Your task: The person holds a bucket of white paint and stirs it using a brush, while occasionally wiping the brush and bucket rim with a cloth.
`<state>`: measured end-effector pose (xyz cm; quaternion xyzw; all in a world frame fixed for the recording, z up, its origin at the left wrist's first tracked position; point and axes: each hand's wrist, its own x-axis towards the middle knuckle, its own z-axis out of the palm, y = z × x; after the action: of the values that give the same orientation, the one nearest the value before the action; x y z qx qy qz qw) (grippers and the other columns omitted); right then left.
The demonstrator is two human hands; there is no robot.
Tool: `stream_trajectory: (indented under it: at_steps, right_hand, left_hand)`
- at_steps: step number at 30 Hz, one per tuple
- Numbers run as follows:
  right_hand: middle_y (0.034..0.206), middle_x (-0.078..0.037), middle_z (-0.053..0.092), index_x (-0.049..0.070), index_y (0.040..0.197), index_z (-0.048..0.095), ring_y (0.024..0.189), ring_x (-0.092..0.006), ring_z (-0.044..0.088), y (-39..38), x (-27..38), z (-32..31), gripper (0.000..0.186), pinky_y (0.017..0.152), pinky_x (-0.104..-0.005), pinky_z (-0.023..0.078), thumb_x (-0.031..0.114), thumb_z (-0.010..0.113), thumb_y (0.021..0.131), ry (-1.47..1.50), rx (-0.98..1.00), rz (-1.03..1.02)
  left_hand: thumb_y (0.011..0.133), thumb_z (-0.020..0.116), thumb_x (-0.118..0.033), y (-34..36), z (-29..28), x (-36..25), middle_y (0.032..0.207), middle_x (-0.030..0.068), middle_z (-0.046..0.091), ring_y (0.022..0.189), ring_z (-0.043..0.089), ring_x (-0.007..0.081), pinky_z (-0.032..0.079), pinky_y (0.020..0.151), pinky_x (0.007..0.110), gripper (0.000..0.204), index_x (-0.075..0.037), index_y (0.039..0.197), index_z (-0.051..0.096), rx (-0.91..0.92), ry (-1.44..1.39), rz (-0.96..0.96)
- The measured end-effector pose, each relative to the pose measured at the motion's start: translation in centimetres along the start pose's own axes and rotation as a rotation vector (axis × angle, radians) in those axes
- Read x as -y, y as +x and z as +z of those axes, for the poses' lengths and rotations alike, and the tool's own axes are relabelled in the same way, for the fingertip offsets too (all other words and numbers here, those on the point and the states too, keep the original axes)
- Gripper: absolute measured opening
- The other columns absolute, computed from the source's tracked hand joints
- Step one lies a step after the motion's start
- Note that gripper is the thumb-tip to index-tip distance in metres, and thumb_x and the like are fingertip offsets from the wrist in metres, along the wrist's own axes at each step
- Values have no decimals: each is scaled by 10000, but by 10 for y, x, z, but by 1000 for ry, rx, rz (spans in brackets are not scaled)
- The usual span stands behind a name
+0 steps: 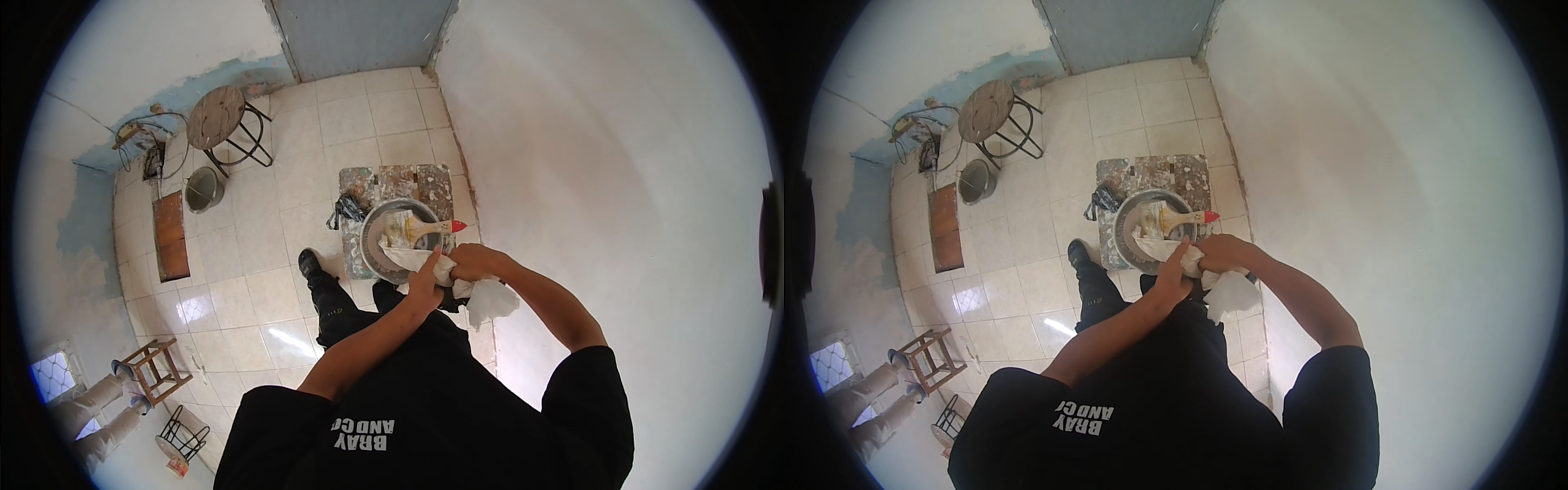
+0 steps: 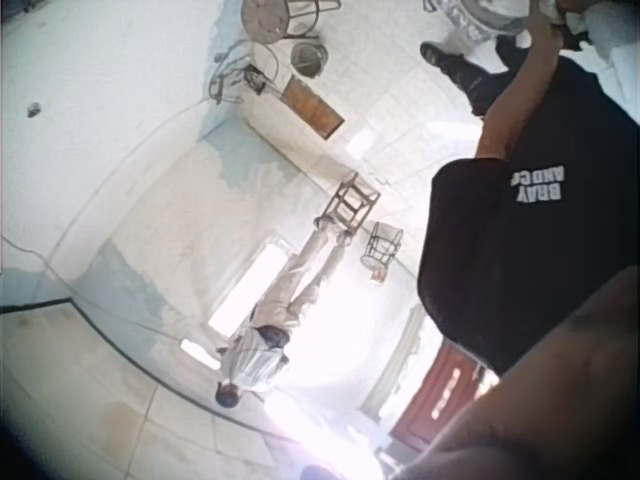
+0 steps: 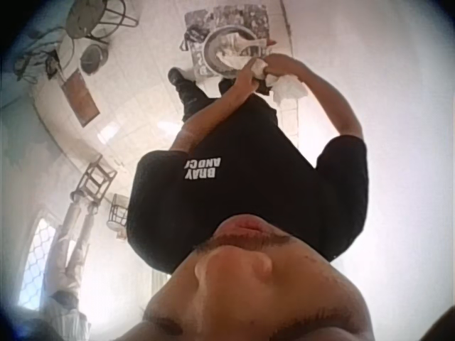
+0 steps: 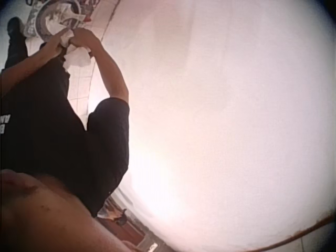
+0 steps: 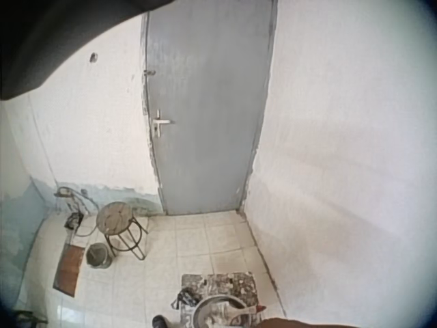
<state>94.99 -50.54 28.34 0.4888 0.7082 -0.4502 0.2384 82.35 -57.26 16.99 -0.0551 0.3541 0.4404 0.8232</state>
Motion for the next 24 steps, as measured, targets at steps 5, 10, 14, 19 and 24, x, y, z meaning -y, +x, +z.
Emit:
stream_trajectory:
  at_steps: [5, 10, 14, 19, 24]
  right_hand:
    - [847, -206, 662, 22, 845, 668, 822, -358, 649, 13, 0, 10, 301, 743, -431, 507, 262, 580, 686, -124, 35, -29]
    - [786, -227, 652, 1, 789, 659, 765, -373, 648, 10, 8, 7, 317, 697, -444, 509, 289, 584, 682, -109, 9, -56]
    - [788, -229, 651, -2, 795, 667, 770, -375, 648, 10, 8, 5, 325, 705, -443, 508, 294, 596, 679, -147, 47, -46]
    - [814, -231, 653, -4, 834, 674, 787, -373, 648, 9, 10, 2, 361, 717, -444, 507, 317, 619, 679, -164, 99, -21]
    - [866, -189, 669, 36, 896, 689, 828, -331, 660, 7, 8, -4, 328, 740, -428, 511, 290, 607, 706, -195, 119, -29]
  left_hand:
    - [878, 640, -165, 7, 11, -2, 974, 71, 580, 863, 613, 233, 521, 749, 424, 277, -55, 1081, 489, -276, -90, -101]
    - [814, 694, -104, 11, 6, 0, 988, 130, 577, 826, 623, 254, 531, 634, 412, 400, 35, 1115, 470, -415, -105, -112]
    - [825, 666, -114, 3, 17, -5, 983, 135, 577, 810, 628, 267, 529, 625, 422, 377, 23, 1119, 474, -492, -85, -160]
    - [879, 600, -218, 2, 7, -4, 993, 105, 587, 884, 617, 270, 513, 738, 450, 307, -48, 1114, 499, -198, -318, -231]
    - [908, 575, -275, 2, 5, -7, 887, 53, 570, 830, 586, 214, 499, 773, 403, 207, -82, 956, 519, -217, -311, -142]
